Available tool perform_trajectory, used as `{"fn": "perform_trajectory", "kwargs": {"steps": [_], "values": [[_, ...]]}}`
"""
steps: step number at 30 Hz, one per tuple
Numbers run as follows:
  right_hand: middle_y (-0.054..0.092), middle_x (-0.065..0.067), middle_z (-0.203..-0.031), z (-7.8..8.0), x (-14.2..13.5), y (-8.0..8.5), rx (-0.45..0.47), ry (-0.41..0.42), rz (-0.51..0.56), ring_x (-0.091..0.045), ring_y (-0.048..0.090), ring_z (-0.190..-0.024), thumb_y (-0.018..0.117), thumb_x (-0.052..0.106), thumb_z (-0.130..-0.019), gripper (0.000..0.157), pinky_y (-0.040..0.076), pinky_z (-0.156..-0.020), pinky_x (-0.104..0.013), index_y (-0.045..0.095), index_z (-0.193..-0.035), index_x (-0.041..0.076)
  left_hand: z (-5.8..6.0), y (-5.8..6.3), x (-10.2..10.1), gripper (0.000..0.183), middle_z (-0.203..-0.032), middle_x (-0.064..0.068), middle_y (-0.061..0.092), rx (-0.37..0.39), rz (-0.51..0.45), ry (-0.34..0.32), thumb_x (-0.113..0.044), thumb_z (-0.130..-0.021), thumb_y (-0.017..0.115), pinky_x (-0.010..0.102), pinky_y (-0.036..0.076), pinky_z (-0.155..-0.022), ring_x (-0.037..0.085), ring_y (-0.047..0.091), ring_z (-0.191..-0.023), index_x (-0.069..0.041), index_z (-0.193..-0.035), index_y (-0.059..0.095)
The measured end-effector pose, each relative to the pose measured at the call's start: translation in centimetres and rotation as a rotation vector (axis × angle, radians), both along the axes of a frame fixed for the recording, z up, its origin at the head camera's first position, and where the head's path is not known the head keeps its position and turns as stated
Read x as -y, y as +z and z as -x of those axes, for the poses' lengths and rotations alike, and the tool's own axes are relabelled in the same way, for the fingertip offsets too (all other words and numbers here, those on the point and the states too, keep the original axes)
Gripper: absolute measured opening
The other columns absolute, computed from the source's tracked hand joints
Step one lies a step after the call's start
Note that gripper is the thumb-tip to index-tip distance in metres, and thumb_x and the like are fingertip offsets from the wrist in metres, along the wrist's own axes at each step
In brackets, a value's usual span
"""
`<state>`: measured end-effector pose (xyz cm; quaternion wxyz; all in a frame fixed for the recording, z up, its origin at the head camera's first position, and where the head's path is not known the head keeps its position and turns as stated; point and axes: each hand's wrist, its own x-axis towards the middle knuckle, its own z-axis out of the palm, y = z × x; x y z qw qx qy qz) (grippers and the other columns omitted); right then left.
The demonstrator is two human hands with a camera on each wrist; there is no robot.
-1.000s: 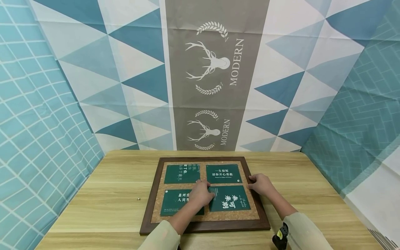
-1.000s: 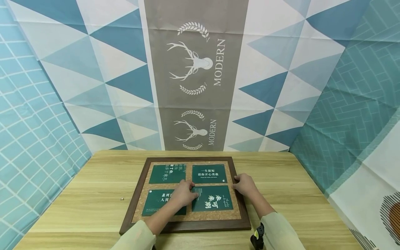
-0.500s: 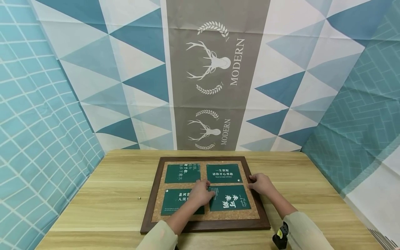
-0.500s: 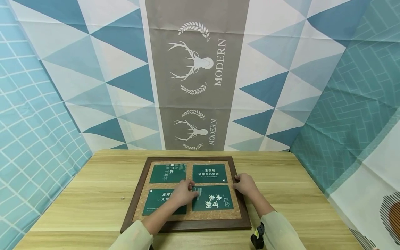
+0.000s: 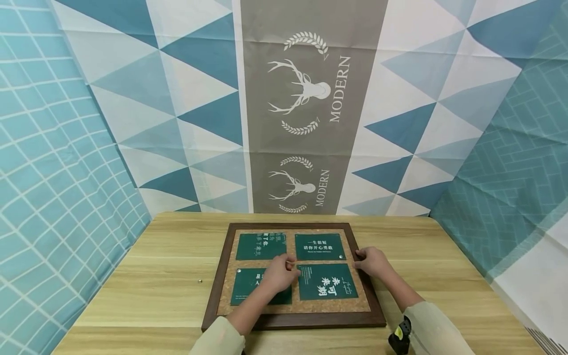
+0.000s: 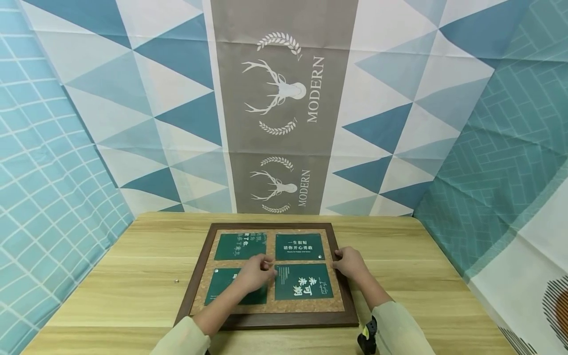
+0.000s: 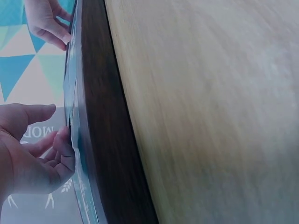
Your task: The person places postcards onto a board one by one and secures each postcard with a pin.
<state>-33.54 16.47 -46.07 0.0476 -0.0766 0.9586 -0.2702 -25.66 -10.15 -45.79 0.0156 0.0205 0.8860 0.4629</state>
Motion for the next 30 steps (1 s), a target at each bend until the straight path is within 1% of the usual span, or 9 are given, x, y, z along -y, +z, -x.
{"fn": "perform_trajectory", "kwargs": {"steps": [3, 6, 10, 13, 18, 20, 24, 30], "values": [[0.057, -0.025, -0.125, 0.0, -0.1, 0.0, -0.002, 0.004, -0.003, -0.044, 0.049, -0.118, 0.066, 0.009, -0.085, 0.042, 0.049, -0.089, -0.048, 0.057, -0.120, -0.012, -0.1, 0.0, 0.3, 0.036, -0.092, 0.009, 0.053, -0.002, -0.008, -0.005, -0.013, -0.088, 0.063, 0.033, 0.038, -0.061, 0.019, 0.047, -0.077, 0.002, -0.120, 0.056], [0.057, -0.025, -0.125, -0.1, -0.1, 0.1, -0.005, 0.009, -0.003, -0.044, 0.049, -0.118, 0.066, 0.009, -0.085, 0.042, 0.049, -0.089, -0.048, 0.057, -0.120, -0.012, -0.3, 0.0, 0.6, 0.036, -0.093, 0.010, 0.054, -0.015, -0.002, -0.006, -0.013, -0.089, 0.063, 0.034, 0.040, -0.062, 0.020, 0.050, -0.079, 0.002, -0.120, 0.057], [0.057, -0.025, -0.125, -0.1, -0.1, 0.0, -0.006, 0.013, 0.000, -0.044, 0.049, -0.118, 0.066, 0.009, -0.084, 0.042, 0.049, -0.090, -0.048, 0.057, -0.120, -0.012, -0.5, 0.2, 1.2, 0.035, -0.099, 0.011, 0.058, -0.032, 0.009, -0.001, -0.014, -0.088, 0.063, 0.037, 0.046, -0.067, 0.023, 0.055, -0.088, 0.002, -0.119, 0.057], [0.057, -0.025, -0.126, -0.1, -0.1, -0.1, -0.004, 0.015, 0.003, -0.044, 0.049, -0.118, 0.066, 0.009, -0.085, 0.043, 0.049, -0.090, -0.048, 0.057, -0.120, -0.012, -0.7, 0.3, 1.7, 0.035, -0.099, 0.011, 0.059, -0.037, 0.011, 0.005, -0.015, -0.089, 0.062, 0.037, 0.047, -0.067, 0.024, 0.056, -0.088, 0.002, -0.119, 0.057], [0.056, -0.025, -0.126, 0.0, -0.3, -0.2, -0.007, 0.019, 0.006, -0.044, 0.049, -0.119, 0.066, 0.009, -0.085, 0.043, 0.049, -0.089, -0.048, 0.056, -0.121, -0.013, -0.9, 0.6, 2.4, 0.035, -0.100, 0.011, 0.060, -0.039, 0.008, 0.017, -0.017, -0.089, 0.062, 0.035, 0.048, -0.066, 0.023, 0.058, -0.088, 0.001, -0.119, 0.058], [0.057, -0.025, -0.125, 0.0, -0.3, -0.2, -0.010, 0.021, 0.006, -0.044, 0.049, -0.118, 0.066, 0.009, -0.085, 0.043, 0.049, -0.089, -0.048, 0.056, -0.120, -0.013, -1.0, 0.7, 2.7, 0.035, -0.099, 0.011, 0.061, -0.036, 0.000, 0.021, -0.018, -0.089, 0.062, 0.034, 0.048, -0.064, 0.022, 0.058, -0.086, 0.001, -0.119, 0.058], [0.057, -0.026, -0.124, 0.0, -0.3, -0.2, -0.016, 0.024, 0.007, -0.044, 0.050, -0.117, 0.066, 0.009, -0.084, 0.042, 0.049, -0.089, -0.048, 0.057, -0.119, -0.013, -1.3, 0.7, 3.2, 0.034, -0.096, 0.009, 0.060, -0.041, -0.005, 0.026, -0.018, -0.090, 0.062, 0.030, 0.046, -0.060, 0.019, 0.056, -0.080, 0.001, -0.118, 0.058], [0.057, -0.026, -0.124, 0.0, -0.3, -0.2, -0.021, 0.030, 0.006, -0.044, 0.050, -0.117, 0.066, 0.009, -0.085, 0.043, 0.049, -0.089, -0.048, 0.056, -0.120, -0.013, -1.7, 0.9, 4.1, 0.033, -0.093, 0.008, 0.057, -0.061, 0.002, 0.050, -0.018, -0.089, 0.062, 0.029, 0.044, -0.058, 0.019, 0.055, -0.081, 0.001, -0.117, 0.059]]}}
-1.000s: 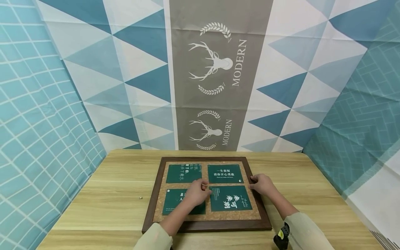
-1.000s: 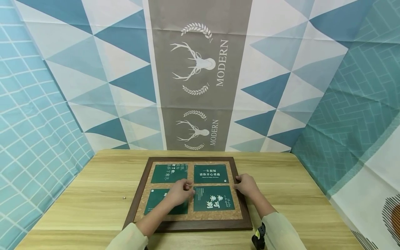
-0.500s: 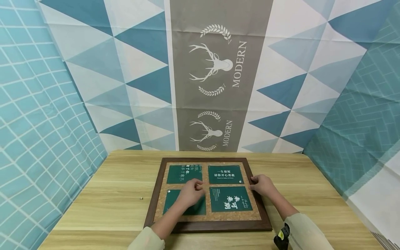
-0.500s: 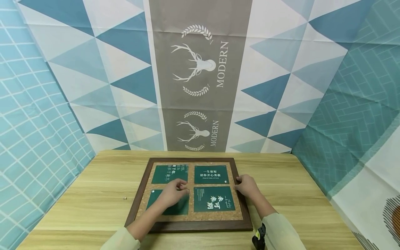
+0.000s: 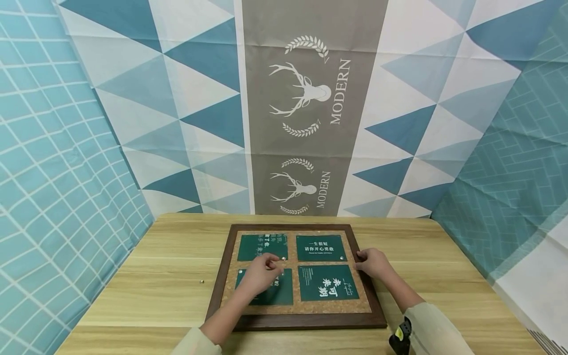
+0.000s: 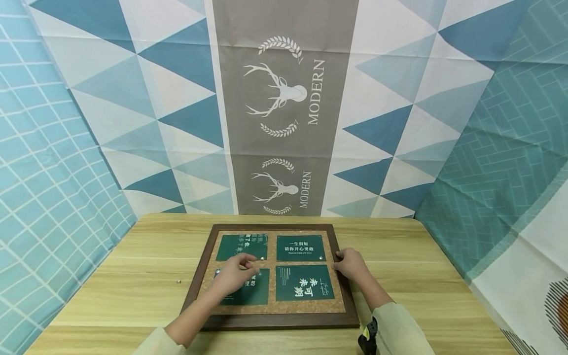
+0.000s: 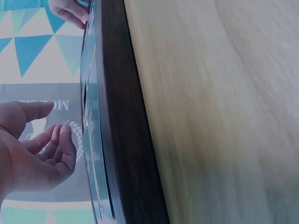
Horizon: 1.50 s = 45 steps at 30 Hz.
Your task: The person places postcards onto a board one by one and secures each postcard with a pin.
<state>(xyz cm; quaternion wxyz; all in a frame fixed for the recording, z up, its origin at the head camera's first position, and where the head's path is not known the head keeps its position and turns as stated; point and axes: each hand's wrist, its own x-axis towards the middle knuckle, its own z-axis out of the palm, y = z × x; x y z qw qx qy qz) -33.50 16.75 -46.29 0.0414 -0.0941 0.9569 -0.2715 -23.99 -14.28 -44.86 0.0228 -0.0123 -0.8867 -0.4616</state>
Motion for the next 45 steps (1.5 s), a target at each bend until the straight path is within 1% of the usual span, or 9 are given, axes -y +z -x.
{"fn": "perform_trajectory", "kwargs": {"steps": [6, 10, 14, 17, 23, 30, 35, 39, 45], "values": [[0.057, -0.027, -0.124, 0.0, 0.2, 0.2, 0.006, -0.013, -0.001, -0.044, 0.051, -0.116, 0.066, 0.009, -0.084, 0.042, 0.050, -0.088, -0.047, 0.057, -0.119, -0.012, -0.4, 0.4, 1.2, 0.033, -0.091, 0.011, 0.057, -0.033, -0.034, 0.026, -0.012, -0.088, 0.063, 0.027, 0.044, -0.056, 0.016, 0.053, -0.073, 0.005, -0.115, 0.059], [0.057, -0.026, -0.124, 0.0, 0.4, 0.3, 0.012, -0.025, -0.006, -0.044, 0.051, -0.117, 0.067, 0.009, -0.084, 0.042, 0.050, -0.088, -0.047, 0.057, -0.119, -0.012, -0.7, 0.6, 2.3, 0.033, -0.091, 0.011, 0.057, -0.034, -0.052, 0.042, -0.012, -0.088, 0.063, 0.028, 0.044, -0.057, 0.016, 0.052, -0.072, 0.005, -0.115, 0.059], [0.057, -0.026, -0.124, 0.0, 0.4, 0.3, 0.014, -0.031, -0.011, -0.044, 0.050, -0.117, 0.067, 0.009, -0.084, 0.042, 0.050, -0.088, -0.047, 0.057, -0.119, -0.012, -1.1, 1.0, 3.5, 0.032, -0.092, 0.008, 0.059, -0.013, -0.013, 0.088, -0.018, -0.088, 0.064, 0.028, 0.043, -0.058, 0.015, 0.052, -0.073, 0.000, -0.115, 0.061], [0.057, -0.027, -0.123, -0.1, 0.3, 0.2, 0.014, -0.032, -0.009, -0.043, 0.052, -0.115, 0.066, 0.009, -0.084, 0.042, 0.051, -0.087, -0.046, 0.057, -0.119, -0.013, -1.4, 1.2, 4.4, 0.030, -0.091, 0.007, 0.060, -0.017, 0.019, 0.129, -0.018, -0.088, 0.064, 0.027, 0.043, -0.058, 0.015, 0.053, -0.073, -0.001, -0.113, 0.063], [0.057, -0.027, -0.124, 0.0, 0.3, 0.1, 0.016, -0.034, -0.010, -0.042, 0.052, -0.116, 0.066, 0.009, -0.085, 0.043, 0.051, -0.087, -0.046, 0.056, -0.120, -0.013, -2.3, 1.7, 6.8, 0.031, -0.089, 0.008, 0.059, -0.011, 0.019, 0.185, -0.016, -0.087, 0.064, 0.026, 0.044, -0.056, 0.016, 0.051, -0.073, 0.002, -0.112, 0.062], [0.057, -0.027, -0.123, -0.1, 0.2, 0.0, 0.003, -0.022, -0.016, -0.044, 0.051, -0.116, 0.066, 0.008, -0.084, 0.042, 0.050, -0.088, -0.047, 0.057, -0.119, -0.013, -3.3, 2.1, 9.6, 0.035, -0.090, 0.011, 0.060, -0.003, 0.047, 0.212, -0.017, -0.088, 0.064, 0.027, 0.043, -0.056, 0.016, 0.053, -0.074, 0.004, -0.115, 0.060], [0.058, -0.027, -0.123, -0.1, 0.4, -0.2, -0.002, -0.015, -0.018, -0.044, 0.051, -0.116, 0.066, 0.008, -0.084, 0.042, 0.049, -0.088, -0.048, 0.057, -0.119, -0.013, -4.0, 2.1, 11.6, 0.039, -0.094, 0.014, 0.061, 0.019, 0.060, 0.221, -0.021, -0.089, 0.063, 0.028, 0.044, -0.057, 0.017, 0.055, -0.076, 0.005, -0.118, 0.058], [0.058, -0.027, -0.122, -0.1, 0.5, -0.2, -0.003, -0.009, -0.021, -0.044, 0.051, -0.116, 0.067, 0.010, -0.084, 0.042, 0.049, -0.089, -0.048, 0.057, -0.119, -0.013, -4.5, 1.8, 13.1, 0.040, -0.095, 0.015, 0.061, 0.030, 0.072, 0.235, -0.020, -0.089, 0.062, 0.027, 0.045, -0.058, 0.017, 0.055, -0.075, 0.006, -0.119, 0.057], [0.056, -0.027, -0.125, -0.1, 0.2, 0.0, -0.002, 0.000, -0.021, -0.045, 0.049, -0.117, 0.065, 0.009, -0.085, 0.043, 0.049, -0.089, -0.049, 0.056, -0.120, -0.013, -4.7, 1.5, 14.7, 0.038, -0.095, 0.016, 0.061, 0.031, 0.093, 0.253, -0.016, -0.089, 0.060, 0.026, 0.044, -0.058, 0.017, 0.056, -0.075, 0.008, -0.118, 0.057]]}}
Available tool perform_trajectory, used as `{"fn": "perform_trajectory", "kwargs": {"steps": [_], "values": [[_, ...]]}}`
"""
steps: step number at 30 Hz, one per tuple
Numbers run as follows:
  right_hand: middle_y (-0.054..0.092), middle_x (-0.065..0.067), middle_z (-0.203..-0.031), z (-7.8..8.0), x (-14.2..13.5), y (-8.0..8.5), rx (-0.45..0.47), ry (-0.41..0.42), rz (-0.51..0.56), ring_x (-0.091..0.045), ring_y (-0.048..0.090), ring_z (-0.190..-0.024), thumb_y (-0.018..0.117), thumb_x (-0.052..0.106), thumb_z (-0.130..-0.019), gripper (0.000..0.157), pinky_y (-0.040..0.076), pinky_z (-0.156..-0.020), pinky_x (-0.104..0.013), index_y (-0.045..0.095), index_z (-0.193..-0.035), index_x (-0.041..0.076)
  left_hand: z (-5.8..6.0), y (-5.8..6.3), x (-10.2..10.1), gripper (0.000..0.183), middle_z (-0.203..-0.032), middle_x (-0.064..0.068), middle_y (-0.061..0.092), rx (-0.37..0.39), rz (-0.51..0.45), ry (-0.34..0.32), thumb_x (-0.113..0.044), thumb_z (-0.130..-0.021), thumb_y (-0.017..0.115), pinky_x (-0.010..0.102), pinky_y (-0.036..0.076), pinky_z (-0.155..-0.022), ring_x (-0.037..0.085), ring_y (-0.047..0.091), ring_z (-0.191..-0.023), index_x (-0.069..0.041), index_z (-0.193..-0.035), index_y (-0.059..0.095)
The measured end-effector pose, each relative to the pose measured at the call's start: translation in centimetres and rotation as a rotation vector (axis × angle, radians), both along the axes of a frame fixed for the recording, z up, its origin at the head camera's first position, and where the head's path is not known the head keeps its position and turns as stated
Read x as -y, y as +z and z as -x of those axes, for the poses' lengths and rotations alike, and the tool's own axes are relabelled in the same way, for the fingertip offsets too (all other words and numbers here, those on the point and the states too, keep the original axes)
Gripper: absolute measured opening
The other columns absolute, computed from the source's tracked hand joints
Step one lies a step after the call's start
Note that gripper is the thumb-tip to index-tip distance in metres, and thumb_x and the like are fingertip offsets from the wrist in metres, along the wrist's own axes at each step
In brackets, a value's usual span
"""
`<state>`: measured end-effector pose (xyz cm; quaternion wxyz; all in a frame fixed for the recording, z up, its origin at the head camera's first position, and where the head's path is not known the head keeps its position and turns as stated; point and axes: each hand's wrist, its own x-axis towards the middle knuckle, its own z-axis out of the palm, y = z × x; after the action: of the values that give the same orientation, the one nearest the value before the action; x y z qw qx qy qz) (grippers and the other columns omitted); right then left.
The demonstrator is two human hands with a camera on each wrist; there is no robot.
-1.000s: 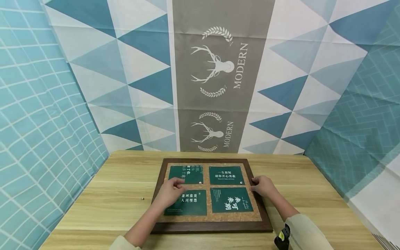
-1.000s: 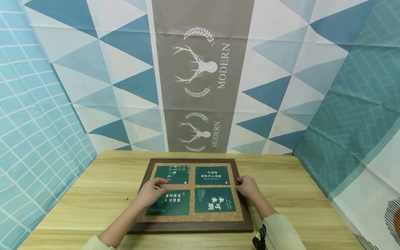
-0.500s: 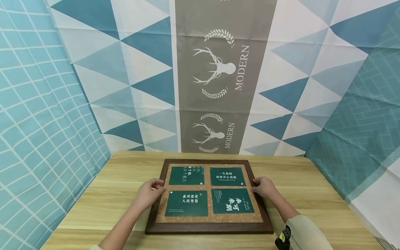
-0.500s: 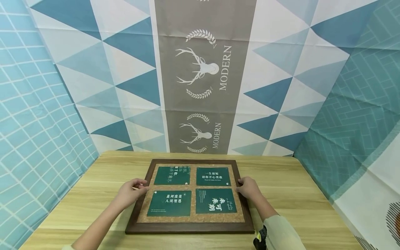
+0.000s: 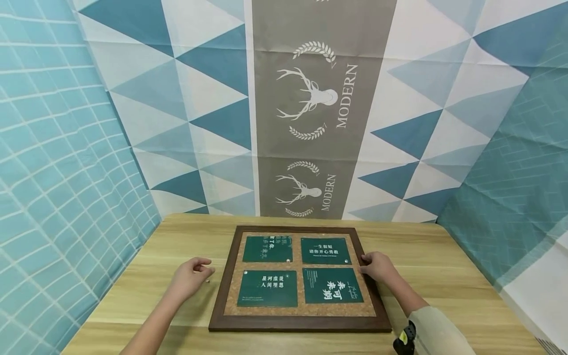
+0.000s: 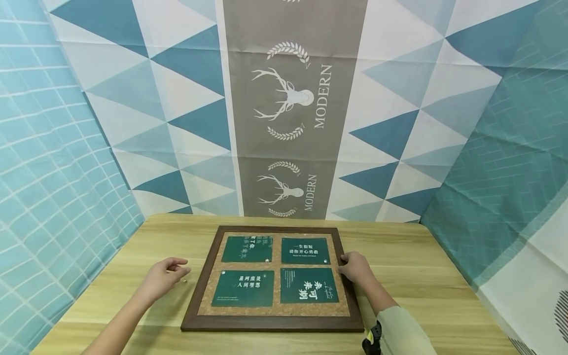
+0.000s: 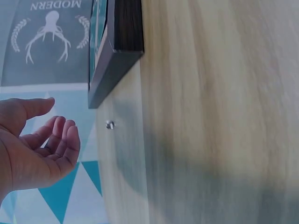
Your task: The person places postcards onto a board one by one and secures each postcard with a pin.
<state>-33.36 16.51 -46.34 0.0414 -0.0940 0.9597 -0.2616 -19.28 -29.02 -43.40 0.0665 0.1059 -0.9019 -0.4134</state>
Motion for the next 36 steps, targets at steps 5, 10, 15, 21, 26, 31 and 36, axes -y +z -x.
{"fn": "perform_trajectory", "kwargs": {"steps": [5, 10, 15, 21, 26, 31, 36], "values": [[0.056, -0.028, -0.125, -0.1, -0.4, 0.1, -0.005, 0.007, -0.001, -0.046, 0.048, -0.118, 0.065, 0.010, -0.085, 0.043, 0.049, -0.089, -0.049, 0.056, -0.121, -0.012, 0.1, -0.2, 0.8, 0.035, -0.094, 0.015, 0.063, 0.005, 0.042, -0.004, -0.015, -0.090, 0.060, 0.027, 0.044, -0.062, 0.020, 0.058, -0.081, 0.009, -0.115, 0.058], [0.056, -0.028, -0.125, -0.1, -0.4, 0.1, -0.003, 0.013, 0.008, -0.046, 0.049, -0.117, 0.065, 0.009, -0.085, 0.043, 0.049, -0.088, -0.048, 0.056, -0.121, -0.012, 0.1, -0.5, 1.7, 0.034, -0.092, 0.014, 0.064, 0.039, 0.071, -0.015, -0.015, -0.090, 0.059, 0.028, 0.044, -0.064, 0.020, 0.057, -0.081, 0.010, -0.113, 0.058], [0.056, -0.028, -0.125, 0.0, -0.4, 0.1, -0.003, 0.013, 0.004, -0.046, 0.048, -0.117, 0.065, 0.010, -0.086, 0.043, 0.049, -0.088, -0.048, 0.056, -0.121, -0.012, 0.1, -0.8, 2.2, 0.034, -0.092, 0.014, 0.063, 0.074, 0.054, -0.023, -0.014, -0.090, 0.058, 0.027, 0.043, -0.063, 0.018, 0.054, -0.077, 0.012, -0.112, 0.057], [0.055, -0.028, -0.125, -0.1, -0.4, 0.1, -0.001, 0.011, 0.008, -0.046, 0.048, -0.118, 0.065, 0.010, -0.086, 0.043, 0.049, -0.089, -0.049, 0.056, -0.122, -0.012, 0.1, -1.1, 2.6, 0.034, -0.093, 0.016, 0.062, 0.099, 0.028, -0.017, -0.013, -0.089, 0.058, 0.028, 0.046, -0.063, 0.020, 0.056, -0.079, 0.012, -0.112, 0.056], [0.056, -0.028, -0.125, -0.1, -0.4, 0.0, 0.000, 0.009, 0.007, -0.045, 0.049, -0.117, 0.065, 0.010, -0.086, 0.043, 0.050, -0.088, -0.048, 0.055, -0.121, -0.013, 0.0, -1.3, 2.7, 0.035, -0.095, 0.017, 0.063, 0.116, 0.023, -0.019, -0.013, -0.087, 0.060, 0.030, 0.049, -0.064, 0.020, 0.059, -0.078, 0.011, -0.111, 0.057], [0.056, -0.028, -0.124, -0.1, -0.5, 0.0, -0.002, 0.004, 0.005, -0.045, 0.050, -0.117, 0.065, 0.010, -0.086, 0.043, 0.049, -0.088, -0.048, 0.056, -0.121, -0.013, 0.2, -1.6, 2.5, 0.038, -0.095, 0.018, 0.063, 0.125, 0.039, -0.016, -0.017, -0.084, 0.065, 0.033, 0.050, -0.065, 0.023, 0.060, -0.081, 0.010, -0.109, 0.059], [0.056, -0.028, -0.124, 0.0, -0.5, -0.1, -0.005, 0.004, 0.006, -0.045, 0.049, -0.117, 0.065, 0.010, -0.085, 0.043, 0.049, -0.088, -0.049, 0.056, -0.120, -0.013, 0.5, -1.7, 2.2, 0.039, -0.093, 0.019, 0.063, 0.128, 0.093, -0.003, -0.020, -0.081, 0.069, 0.036, 0.049, -0.067, 0.025, 0.059, -0.082, 0.011, -0.105, 0.060]]}}
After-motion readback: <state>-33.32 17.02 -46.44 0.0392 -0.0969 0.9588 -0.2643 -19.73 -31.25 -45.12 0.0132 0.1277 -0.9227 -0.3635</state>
